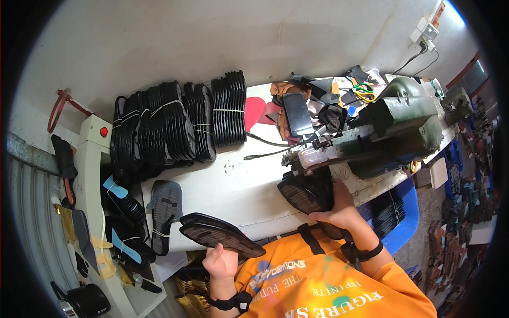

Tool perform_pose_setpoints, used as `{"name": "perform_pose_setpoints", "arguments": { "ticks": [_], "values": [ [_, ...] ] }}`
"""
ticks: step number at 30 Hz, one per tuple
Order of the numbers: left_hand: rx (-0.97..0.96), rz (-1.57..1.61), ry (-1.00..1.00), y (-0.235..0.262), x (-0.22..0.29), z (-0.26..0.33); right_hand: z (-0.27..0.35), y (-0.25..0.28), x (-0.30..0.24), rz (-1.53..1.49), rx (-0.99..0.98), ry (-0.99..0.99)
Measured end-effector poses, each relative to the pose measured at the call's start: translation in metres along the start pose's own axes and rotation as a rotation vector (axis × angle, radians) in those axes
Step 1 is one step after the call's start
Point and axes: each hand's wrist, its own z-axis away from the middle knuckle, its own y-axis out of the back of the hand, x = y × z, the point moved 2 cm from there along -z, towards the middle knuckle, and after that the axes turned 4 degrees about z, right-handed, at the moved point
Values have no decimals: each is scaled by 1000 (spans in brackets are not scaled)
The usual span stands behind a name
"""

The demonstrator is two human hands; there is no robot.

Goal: The recorder is seen assembling shoe soles by placing them into a machine, adjusting them, and then stacking the completed components.

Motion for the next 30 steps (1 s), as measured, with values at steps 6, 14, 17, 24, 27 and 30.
{"name": "perform_pose_setpoints", "arguments": {
  "ticks": [6, 14, 17, 24, 27, 30],
  "values": [
    [17, 12, 9, 2, -4, -1, 25, -18, -16, 57, 60, 18],
    [36, 9, -1, 10, -7, 2, 26, -10, -20, 100, 39, -122],
    [65, 25, -6, 17, -6, 2, 28, -8, -22, 217, 57, -108],
    [87, 6, -2, 15, -9, 3, 18, -8, -2, 64, 18, -7],
    [101, -7, -1, 14, -9, 2, 18, -1, -7, 81, -5, -43],
    [105, -16, 0, 12, -11, 1, 24, -6, -13, 195, 58, -22]
  ]
}}
